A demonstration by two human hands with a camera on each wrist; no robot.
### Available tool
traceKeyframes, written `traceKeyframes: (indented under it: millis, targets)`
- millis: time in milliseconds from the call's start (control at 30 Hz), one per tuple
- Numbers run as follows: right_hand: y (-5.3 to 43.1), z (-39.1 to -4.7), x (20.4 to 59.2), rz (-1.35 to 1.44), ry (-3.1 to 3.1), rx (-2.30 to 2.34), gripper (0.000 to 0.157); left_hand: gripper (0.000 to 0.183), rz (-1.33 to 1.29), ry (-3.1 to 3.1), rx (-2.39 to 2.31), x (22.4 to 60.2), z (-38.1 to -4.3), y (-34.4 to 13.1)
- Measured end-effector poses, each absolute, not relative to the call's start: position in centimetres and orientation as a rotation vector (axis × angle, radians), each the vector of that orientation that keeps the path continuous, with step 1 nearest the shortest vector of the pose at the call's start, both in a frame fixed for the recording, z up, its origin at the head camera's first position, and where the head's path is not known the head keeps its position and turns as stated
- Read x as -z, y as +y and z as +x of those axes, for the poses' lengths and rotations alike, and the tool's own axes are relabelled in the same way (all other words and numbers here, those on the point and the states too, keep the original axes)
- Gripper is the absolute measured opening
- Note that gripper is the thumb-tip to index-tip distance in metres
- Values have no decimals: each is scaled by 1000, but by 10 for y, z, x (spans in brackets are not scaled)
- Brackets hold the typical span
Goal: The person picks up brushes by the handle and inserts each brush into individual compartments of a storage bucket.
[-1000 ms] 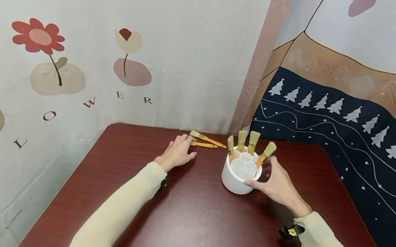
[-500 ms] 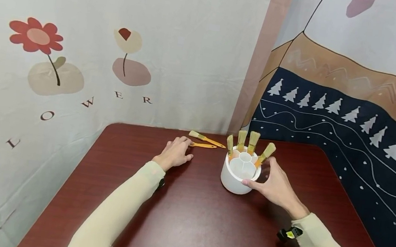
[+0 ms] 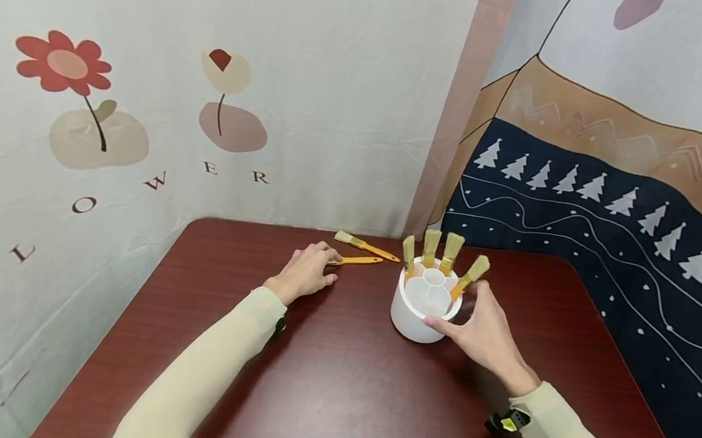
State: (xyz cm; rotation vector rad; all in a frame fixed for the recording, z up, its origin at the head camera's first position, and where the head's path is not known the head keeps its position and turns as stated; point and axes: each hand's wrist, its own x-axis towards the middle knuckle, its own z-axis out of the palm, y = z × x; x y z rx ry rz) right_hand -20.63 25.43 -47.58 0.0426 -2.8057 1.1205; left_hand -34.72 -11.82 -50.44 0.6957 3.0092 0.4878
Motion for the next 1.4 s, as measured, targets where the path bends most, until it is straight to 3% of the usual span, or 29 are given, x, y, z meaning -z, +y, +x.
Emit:
traceKeyframes:
  millis: [800,1100,1400]
  targets:
    - [238,-197,472,-76,-2771,-1062,96,23,919,2934,-687,504,-350,-133]
    - [233,-194,471,-118,-2786,-1050,98,33,810,2985,-644,505,-349,-128]
    - [230,-192,470,-164,-2813,-1026,102,24,718,3013,-517,506,-348,-125]
